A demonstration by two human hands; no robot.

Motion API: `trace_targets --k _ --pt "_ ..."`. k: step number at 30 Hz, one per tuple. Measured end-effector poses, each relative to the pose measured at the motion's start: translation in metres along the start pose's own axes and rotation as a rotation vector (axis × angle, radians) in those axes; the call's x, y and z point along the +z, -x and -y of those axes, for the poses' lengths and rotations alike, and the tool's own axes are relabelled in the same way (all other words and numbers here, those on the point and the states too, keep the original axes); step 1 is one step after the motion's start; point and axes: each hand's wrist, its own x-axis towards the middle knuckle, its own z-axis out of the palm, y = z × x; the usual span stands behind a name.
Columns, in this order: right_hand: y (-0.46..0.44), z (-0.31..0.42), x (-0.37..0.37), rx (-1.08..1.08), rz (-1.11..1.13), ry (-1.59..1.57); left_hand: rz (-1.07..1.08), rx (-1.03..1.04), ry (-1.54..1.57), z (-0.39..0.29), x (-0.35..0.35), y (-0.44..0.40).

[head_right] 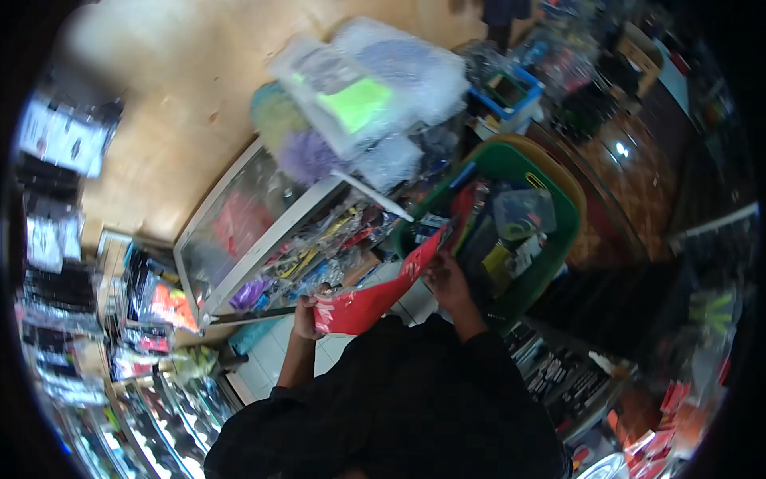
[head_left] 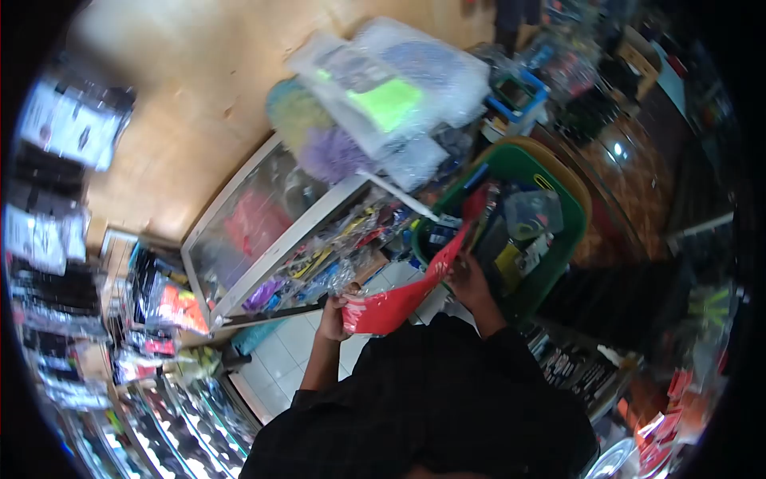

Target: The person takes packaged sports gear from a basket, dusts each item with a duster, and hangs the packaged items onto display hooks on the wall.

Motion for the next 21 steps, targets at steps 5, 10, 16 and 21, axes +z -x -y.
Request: trace_targets --k 5,10,16,21 --pt "0.015 -0.031 0.041 0.176 0.029 0.152 -0.049 0.14 0.134 -0.039 -0.048 0.057" --pt "-0.001 -0.065 0.09 0.186 0.122 0.229 -0.41 0.417 -0.064 -0.097 -0.089 0.116" --pt "-0.037 -0.112 0.212 0.098 0.551 0.518 -0.81 0.68 -0.499 -0.177 -0.138 0.165" --pt "-0.076 -0.147 0.297 -0.167 0.386 0.949 -1.051 0.74 -1.023 -0.247 -0.1 0.162"
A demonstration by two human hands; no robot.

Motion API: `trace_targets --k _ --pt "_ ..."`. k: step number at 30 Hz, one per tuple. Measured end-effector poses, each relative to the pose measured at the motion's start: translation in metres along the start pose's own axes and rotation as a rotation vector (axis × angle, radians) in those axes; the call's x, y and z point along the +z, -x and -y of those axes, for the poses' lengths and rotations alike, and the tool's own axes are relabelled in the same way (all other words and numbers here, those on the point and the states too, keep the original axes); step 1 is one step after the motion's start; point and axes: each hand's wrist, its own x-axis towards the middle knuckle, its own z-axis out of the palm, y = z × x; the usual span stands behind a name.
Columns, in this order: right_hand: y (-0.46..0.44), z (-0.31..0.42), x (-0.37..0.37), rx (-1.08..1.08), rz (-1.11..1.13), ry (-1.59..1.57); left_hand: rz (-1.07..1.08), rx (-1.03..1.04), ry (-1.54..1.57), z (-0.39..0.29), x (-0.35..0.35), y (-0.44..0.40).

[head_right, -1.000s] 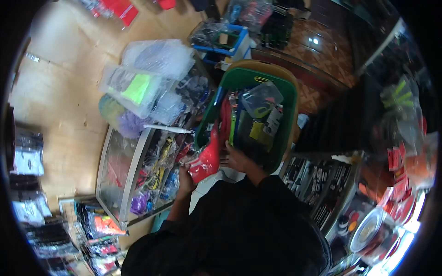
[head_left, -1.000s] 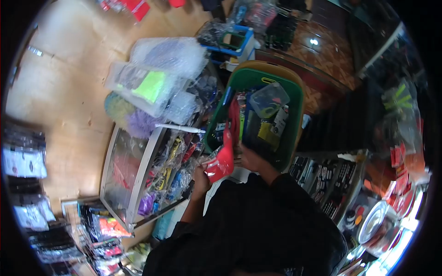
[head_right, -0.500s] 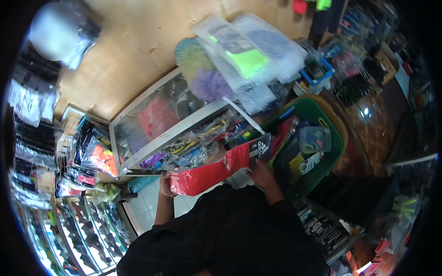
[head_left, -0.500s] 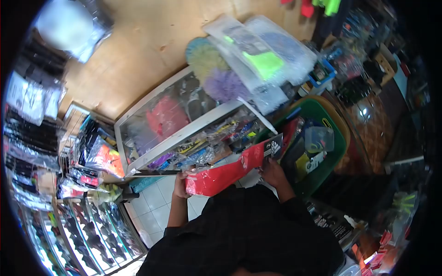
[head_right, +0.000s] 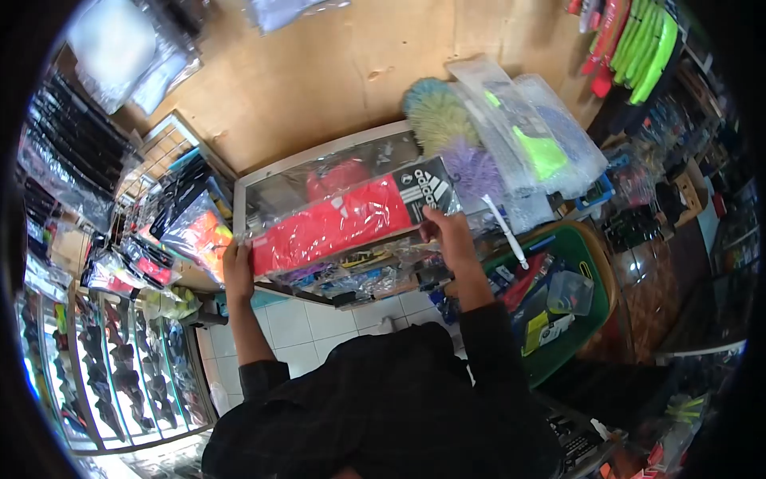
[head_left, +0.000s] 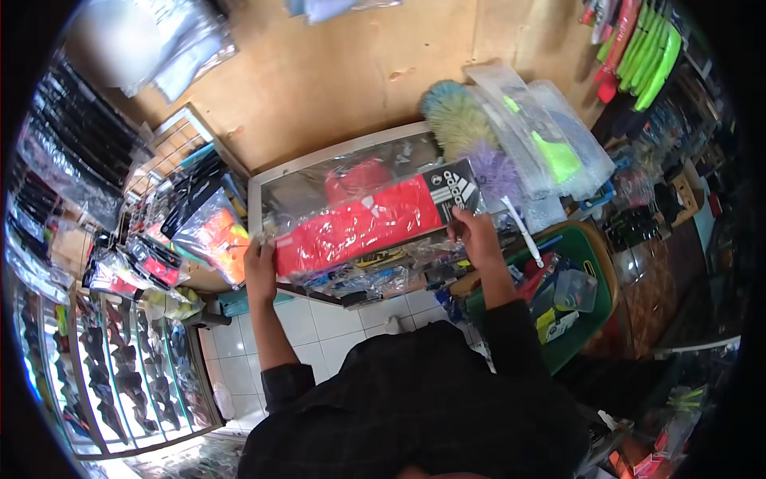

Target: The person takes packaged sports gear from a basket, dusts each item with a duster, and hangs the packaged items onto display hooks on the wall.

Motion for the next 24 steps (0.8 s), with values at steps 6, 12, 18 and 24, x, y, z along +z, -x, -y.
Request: trace_targets --k 6,12,18,24 --pt "-0.041 0.0 -0.011 -0.294 -0.153 1.114 -0.093 0.091 -0.12 0.071 0.017 -0.048" --pt "-0.024 0.032 -0.038 -0.828 -0.621 1.752 -0.064 0.047 -0.065 0.061 0.017 -0.033" --pt "-0.031 0.021 -0.066 -0.439 -0.478 1.666 -0.06 0.13 -0.101 0.066 0.021 -0.039" --pt "0.031 -0.025 -0.03 -0.494 -0.301 1.1 -0.02 0.05 -0.09 0.065 0.019 -0.039"
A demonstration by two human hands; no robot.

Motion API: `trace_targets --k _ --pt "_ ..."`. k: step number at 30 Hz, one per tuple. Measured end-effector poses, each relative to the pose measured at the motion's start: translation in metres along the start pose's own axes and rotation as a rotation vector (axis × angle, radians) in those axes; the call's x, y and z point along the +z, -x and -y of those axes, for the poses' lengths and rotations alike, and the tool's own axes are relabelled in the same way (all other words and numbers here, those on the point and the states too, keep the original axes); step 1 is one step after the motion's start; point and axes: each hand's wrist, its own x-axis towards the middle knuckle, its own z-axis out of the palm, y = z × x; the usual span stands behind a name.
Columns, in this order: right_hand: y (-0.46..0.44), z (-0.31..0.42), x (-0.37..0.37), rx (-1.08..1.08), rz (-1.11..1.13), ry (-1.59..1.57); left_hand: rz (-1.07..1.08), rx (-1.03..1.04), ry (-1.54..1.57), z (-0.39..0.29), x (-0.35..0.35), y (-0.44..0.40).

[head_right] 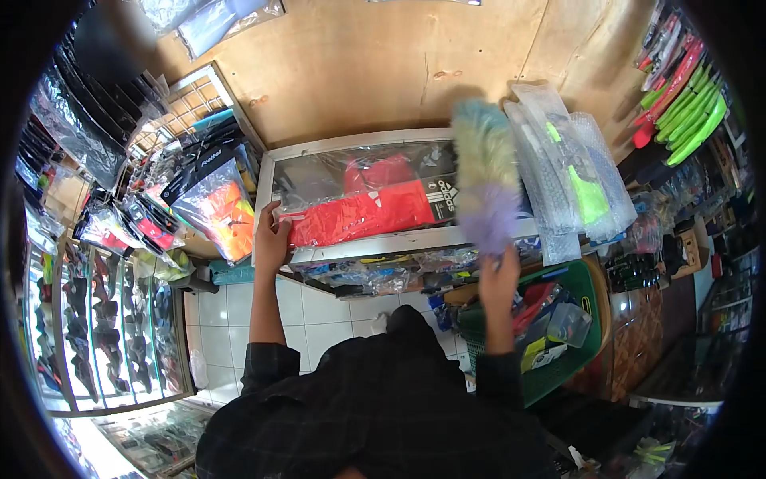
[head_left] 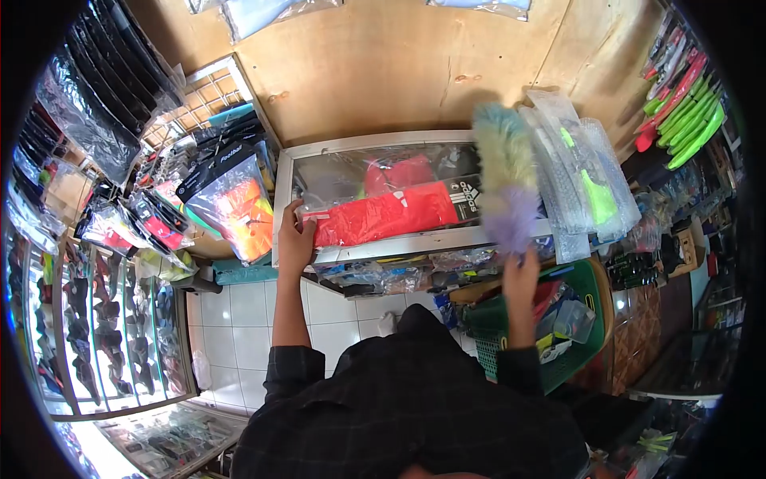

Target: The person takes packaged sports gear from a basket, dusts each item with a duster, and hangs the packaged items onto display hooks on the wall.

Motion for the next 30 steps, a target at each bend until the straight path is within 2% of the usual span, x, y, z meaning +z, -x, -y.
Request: trace_targets --k 2,4,6,8,10,11,12,14,15,18,19,21,24,26,28,30 --pt "0.04 0.033 0.029 0.077 0.187 -0.001 0.005 -0.027 0.0 -0.004 -0.001 0.0" --pt "0.067 0.056 0.054 0.147 0.526 0.016 0.021 -0.045 -0.006 -0.002 0.001 -0.001" --pt "0.082 0.088 0.078 -0.05 0.516 -0.263 -0.034 0.001 0.095 0.003 0.005 -0.003" --pt "0.079 0.115 0.086 -0.021 0.882 -0.343 -0.008 -0.023 0.267 -0.001 0.003 0.001" --pt "0.076 0.139 0.085 -0.018 0.893 -0.36 -0.09 0.463 -0.026 0.027 0.0 -0.003" --pt "0.075 0.144 0.085 -0.029 0.922 -0.378 -0.095 0.556 -0.179 0.044 -0.004 -0.005" --pt "0.072 0.137 0.087 -0.023 0.923 -0.381 -0.089 0.554 -0.182 0.043 -0.003 -0.004" --pt "0.064 0.103 0.086 -0.142 0.767 -0.31 -0.024 0.08 0.146 0.024 -0.001 -0.001" --pt "0.058 0.083 0.078 -0.09 0.682 -0.259 0.038 -0.049 0.223 -0.01 -0.005 0.002" --pt "0.036 0.07 0.023 0.073 0.457 -0.147 0.007 -0.015 0.186 0.004 0.0 -0.004" --pt "0.033 0.057 0.015 0.069 0.463 -0.143 0.002 -0.019 0.19 0.001 0.0 -0.004" --pt "0.033 0.044 0.007 0.113 0.205 0.001 -0.017 -0.013 0.056 -0.008 -0.003 -0.003" --pt "0.041 0.063 0.02 0.122 0.288 -0.071 0.006 -0.034 0.162 -0.015 -0.002 -0.002" --pt "0.055 0.07 0.047 0.058 0.446 -0.067 0.027 -0.049 0.201 -0.009 -0.003 -0.004" --pt "0.059 0.102 0.058 -0.068 0.711 -0.25 0.049 -0.065 0.24 0.001 0.001 -0.004" --pt "0.061 0.083 0.066 -0.094 0.682 -0.24 -0.04 0.054 0.284 0.01 0.003 -0.004"
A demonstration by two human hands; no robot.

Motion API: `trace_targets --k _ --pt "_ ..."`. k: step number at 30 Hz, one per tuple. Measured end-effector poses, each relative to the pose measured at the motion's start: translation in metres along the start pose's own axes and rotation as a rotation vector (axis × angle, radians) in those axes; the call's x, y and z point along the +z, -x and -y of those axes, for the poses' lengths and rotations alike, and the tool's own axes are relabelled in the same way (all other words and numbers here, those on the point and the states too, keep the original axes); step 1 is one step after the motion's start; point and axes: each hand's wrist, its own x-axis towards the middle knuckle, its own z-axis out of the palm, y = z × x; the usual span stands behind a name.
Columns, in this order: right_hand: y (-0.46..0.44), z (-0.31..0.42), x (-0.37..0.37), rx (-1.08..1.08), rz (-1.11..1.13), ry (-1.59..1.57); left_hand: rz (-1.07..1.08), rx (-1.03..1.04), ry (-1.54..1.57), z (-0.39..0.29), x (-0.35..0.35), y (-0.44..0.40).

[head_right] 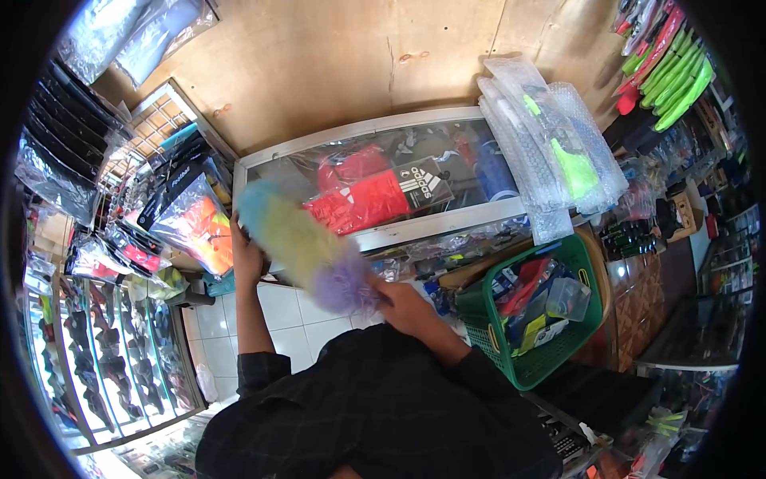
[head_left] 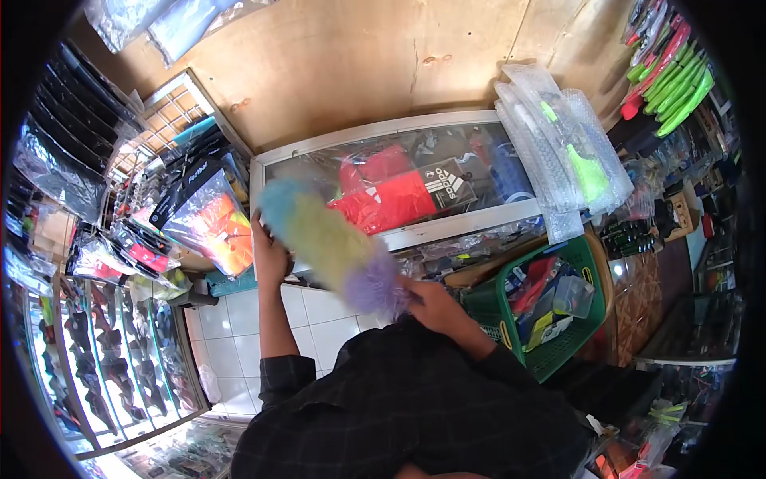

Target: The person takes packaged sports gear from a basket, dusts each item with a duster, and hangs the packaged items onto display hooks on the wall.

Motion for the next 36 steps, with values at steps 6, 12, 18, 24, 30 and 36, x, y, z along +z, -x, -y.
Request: trace_targets --k 6,12,18,24,30,36 --pt "0.017 -0.04 -0.088 0.13 -0.459 0.118 0.092 -0.118 -0.035 -0.021 -0.004 -0.002" --pt "0.033 -0.065 -0.114 0.226 -0.69 0.051 0.372 -0.403 -0.05 -0.043 -0.017 -0.009" --pt "0.031 -0.071 -0.102 0.139 -0.741 -0.126 0.13 -0.077 0.048 -0.047 0.013 -0.012" --pt "0.025 -0.05 -0.095 0.24 -0.709 -0.344 0.279 0.63 -0.236 -0.052 0.017 -0.011" --pt "0.012 -0.008 -0.036 0.303 -0.216 -0.065 0.661 0.331 -0.507 -0.067 0.002 0.018" --pt "0.006 -0.007 -0.023 -0.064 0.012 -0.033 0.618 0.016 -0.52 -0.059 -0.005 0.029"
